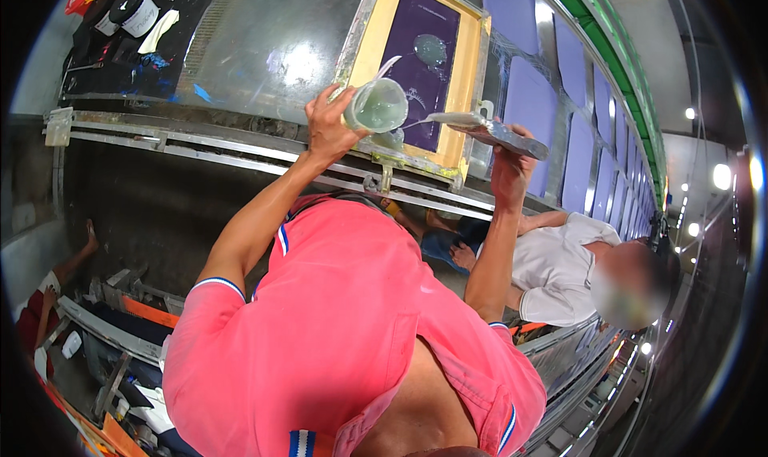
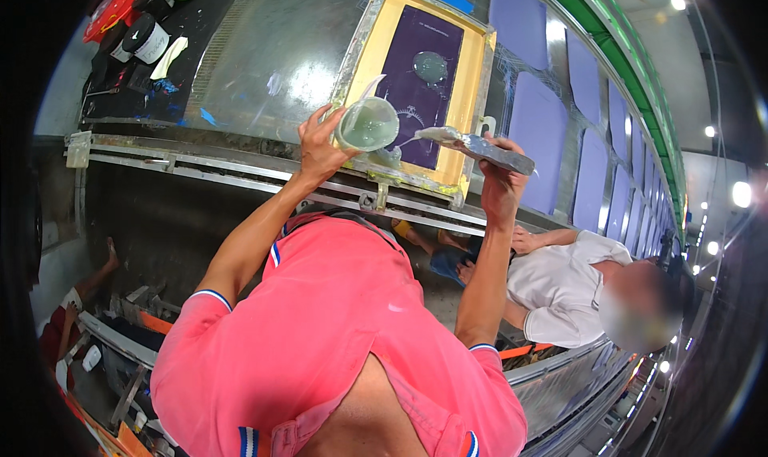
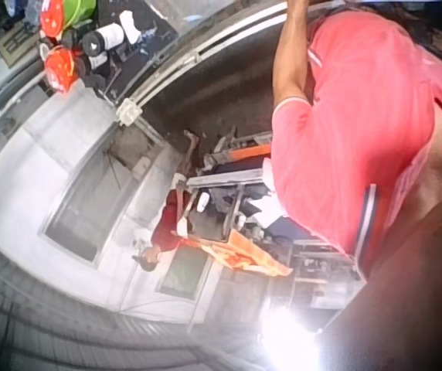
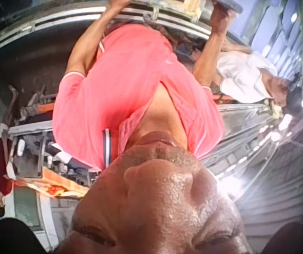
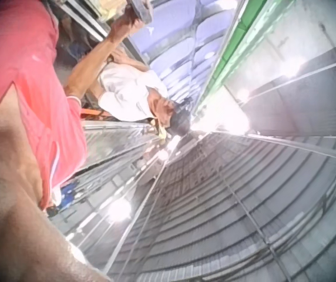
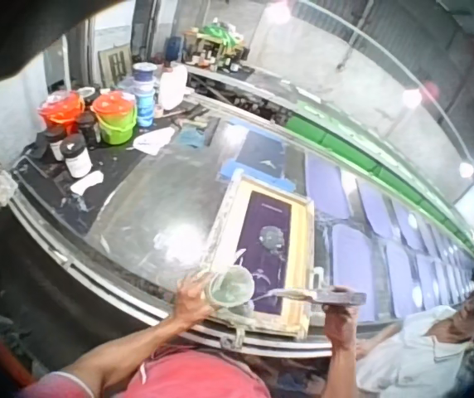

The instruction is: The person pours green ink onto a screen printing frame and uses a squeegee to spread the ink evenly across the mesh. The person then moves the frame to a conveyor belt and continues to pull the squeegee across the screen to transfer the ink onto the fabric below.

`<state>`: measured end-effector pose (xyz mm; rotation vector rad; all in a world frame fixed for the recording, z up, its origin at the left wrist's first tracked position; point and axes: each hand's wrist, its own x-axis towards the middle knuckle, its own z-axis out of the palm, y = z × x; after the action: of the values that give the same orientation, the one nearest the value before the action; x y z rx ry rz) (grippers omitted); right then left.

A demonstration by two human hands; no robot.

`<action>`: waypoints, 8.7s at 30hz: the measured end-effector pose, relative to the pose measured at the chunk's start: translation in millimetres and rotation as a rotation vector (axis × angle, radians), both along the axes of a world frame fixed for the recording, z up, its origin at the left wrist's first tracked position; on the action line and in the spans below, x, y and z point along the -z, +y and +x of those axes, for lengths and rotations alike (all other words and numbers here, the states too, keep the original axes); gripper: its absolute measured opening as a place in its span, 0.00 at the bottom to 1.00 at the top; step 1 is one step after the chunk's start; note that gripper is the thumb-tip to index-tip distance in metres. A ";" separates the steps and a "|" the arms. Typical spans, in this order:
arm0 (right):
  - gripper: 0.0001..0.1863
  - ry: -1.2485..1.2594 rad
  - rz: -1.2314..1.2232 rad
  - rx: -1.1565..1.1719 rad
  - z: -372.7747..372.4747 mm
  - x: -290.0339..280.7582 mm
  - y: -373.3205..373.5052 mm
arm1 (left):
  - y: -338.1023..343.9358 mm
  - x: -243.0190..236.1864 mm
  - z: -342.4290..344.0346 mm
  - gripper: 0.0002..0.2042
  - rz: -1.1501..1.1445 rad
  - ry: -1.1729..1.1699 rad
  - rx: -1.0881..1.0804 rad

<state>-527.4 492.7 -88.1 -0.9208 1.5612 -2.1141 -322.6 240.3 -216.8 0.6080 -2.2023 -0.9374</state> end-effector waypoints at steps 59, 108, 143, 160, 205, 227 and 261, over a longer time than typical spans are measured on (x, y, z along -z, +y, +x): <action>0.26 0.470 0.952 -0.807 -42.9 141.1 -174.7 | 13.4 -54.0 52.0 0.38 0.305 0.366 -0.421; 0.19 0.785 0.367 0.500 66.3 2.6 -32.4 | 0.4 -59.0 3.6 0.38 0.260 0.403 0.035; 0.26 0.416 1.045 -0.699 -61.0 120.9 -119.0 | 22.7 -48.8 51.8 0.36 0.368 0.369 -0.402; 0.28 -0.222 0.610 -0.691 -81.6 80.1 -104.4 | -4.3 -14.9 67.1 0.36 0.390 0.233 -0.336; 0.21 0.721 1.034 -0.194 -8.0 93.0 -127.1 | -5.5 -40.5 35.5 0.37 0.325 0.318 -0.177; 0.24 -0.156 0.757 -0.649 -96.0 91.0 -85.2 | -3.4 -1.7 50.5 0.35 0.334 0.146 -0.246; 0.19 0.766 0.647 0.315 62.4 47.0 -44.4 | -36.2 -50.6 19.4 0.40 0.306 0.360 0.030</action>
<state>-465.1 448.3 -135.1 -1.3625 2.6858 -1.2535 -303.2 204.0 -166.2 0.4976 -1.7681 -1.3036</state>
